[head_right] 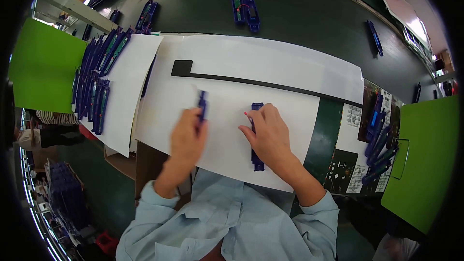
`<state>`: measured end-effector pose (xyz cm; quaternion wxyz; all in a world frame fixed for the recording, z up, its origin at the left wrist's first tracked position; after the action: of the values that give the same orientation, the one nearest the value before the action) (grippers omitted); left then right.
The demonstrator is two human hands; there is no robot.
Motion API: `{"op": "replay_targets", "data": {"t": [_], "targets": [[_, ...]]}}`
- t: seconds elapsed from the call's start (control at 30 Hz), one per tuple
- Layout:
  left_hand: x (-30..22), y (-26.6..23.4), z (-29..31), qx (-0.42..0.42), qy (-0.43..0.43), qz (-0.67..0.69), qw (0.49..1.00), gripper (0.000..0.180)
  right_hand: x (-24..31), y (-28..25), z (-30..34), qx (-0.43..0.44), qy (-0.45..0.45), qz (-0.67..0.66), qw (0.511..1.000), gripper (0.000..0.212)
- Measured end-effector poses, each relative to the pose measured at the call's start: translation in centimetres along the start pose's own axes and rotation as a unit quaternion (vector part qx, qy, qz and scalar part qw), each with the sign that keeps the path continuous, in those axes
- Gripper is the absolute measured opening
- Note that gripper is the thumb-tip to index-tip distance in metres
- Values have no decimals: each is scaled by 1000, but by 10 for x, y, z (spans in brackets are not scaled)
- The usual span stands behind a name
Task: The person assembles electronic components by hand, combining circuit boards and wires into an electronic housing.
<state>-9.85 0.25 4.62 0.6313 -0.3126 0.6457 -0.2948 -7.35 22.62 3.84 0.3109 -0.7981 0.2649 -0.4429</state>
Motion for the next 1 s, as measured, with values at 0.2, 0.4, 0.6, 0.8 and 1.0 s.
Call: {"op": "replay_targets", "data": {"t": [0.2,0.4,0.6,0.8,1.0], "targets": [[-24,41,18,77,48,-11,996,45,-7,15,-4,40,2,49,998,24],[-41,33,-8,5,127,-1,992,24,-16,11,4,-13,39,-41,998,14],[-41,44,-15,17,170,-40,984,12,-14,10,5,-29,45,-84,995,15],[-36,46,-11,36,122,52,991,13,-18,13,4,-72,8,-152,986,16],[-35,41,-3,60,64,71,994,19,-13,15,9,-71,191,-314,927,11]]}}
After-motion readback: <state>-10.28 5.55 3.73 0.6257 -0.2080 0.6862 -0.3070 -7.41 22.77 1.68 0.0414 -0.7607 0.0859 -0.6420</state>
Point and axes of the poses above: each hand's wrist, its own z-axis away from the middle knuckle, its own y-axis out of the palm, x = y × z, the point moved 1 cm from there along -z, towards the middle knuckle, and after that the axes turned 15 degrees about -y, right-handed, at the moved point
